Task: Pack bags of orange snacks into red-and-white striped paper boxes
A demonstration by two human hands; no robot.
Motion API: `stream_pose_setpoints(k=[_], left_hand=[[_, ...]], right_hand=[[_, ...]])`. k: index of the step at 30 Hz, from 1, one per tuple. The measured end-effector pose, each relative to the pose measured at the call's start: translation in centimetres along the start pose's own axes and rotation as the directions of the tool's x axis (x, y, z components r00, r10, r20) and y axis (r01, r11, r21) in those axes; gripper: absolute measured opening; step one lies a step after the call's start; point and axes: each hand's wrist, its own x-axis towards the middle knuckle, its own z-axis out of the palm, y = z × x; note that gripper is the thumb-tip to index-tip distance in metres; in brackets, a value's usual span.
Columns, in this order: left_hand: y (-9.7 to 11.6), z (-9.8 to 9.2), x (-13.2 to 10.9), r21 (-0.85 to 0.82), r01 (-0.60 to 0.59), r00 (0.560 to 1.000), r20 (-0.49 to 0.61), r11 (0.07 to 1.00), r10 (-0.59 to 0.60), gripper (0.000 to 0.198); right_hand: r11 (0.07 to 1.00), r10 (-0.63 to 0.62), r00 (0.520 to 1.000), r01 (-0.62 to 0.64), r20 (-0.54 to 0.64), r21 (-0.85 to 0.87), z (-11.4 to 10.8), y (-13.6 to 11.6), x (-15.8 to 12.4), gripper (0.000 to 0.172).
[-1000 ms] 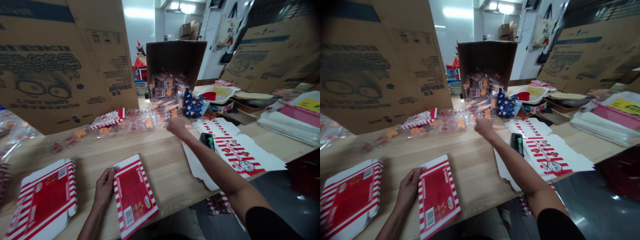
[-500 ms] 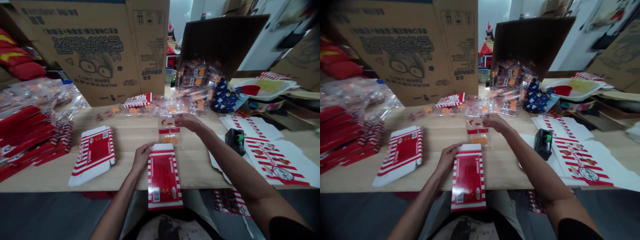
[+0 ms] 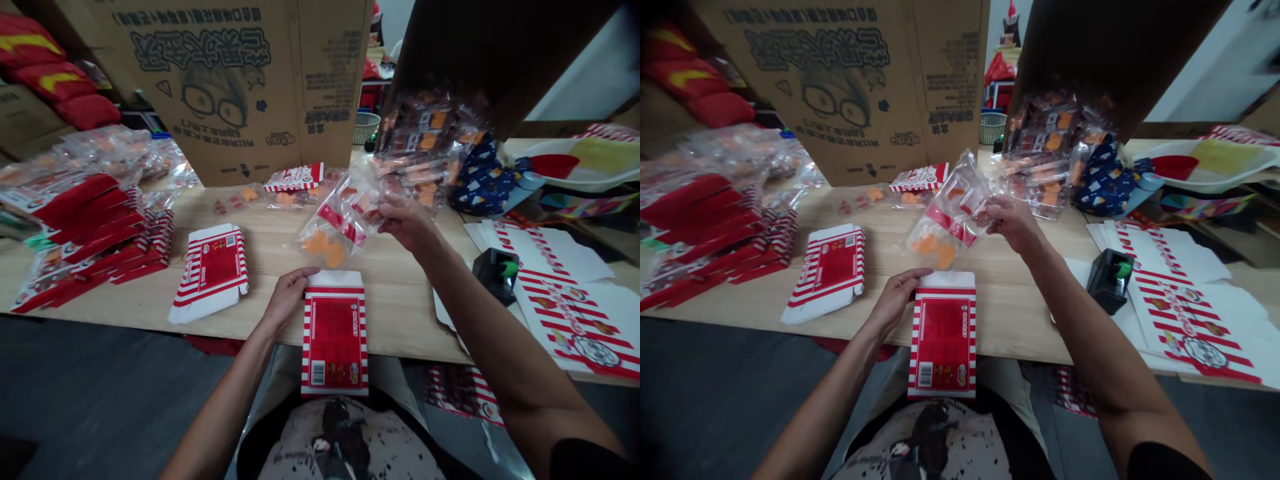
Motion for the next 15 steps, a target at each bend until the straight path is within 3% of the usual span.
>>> stream_pose_setpoints(k=[4,9,13,15], left_hand=[[-0.3,-0.5,-0.5,-0.045,0.001,1.0,0.014,0.999,-0.001,0.032],[0.5,0.2,-1.2,-0.083,-0.048,0.998,0.04,0.995,0.051,0.029],[0.6,1.3,-2.4,-0.077,-0.172,0.98,0.084,0.982,0.178,0.027],[-0.1,1.2,-2.8,-0.033,-0.167,0.983,0.07,0.985,0.169,0.029]], right_hand=[[0.989,0.127,0.99,-0.122,0.057,-0.087,-1.0,0.8,-1.4,0.03],[0.935,0.227,0.957,-0.162,0.182,-0.316,-2.5,-2.3,0.2,0.023],[0.834,0.33,0.858,-0.07,0.393,-0.547,-0.4,-6.3,1.8,0.02],[0.737,0.386,0.814,0.01,0.433,-0.676,1.4,-7.8,1.7,0.025]])
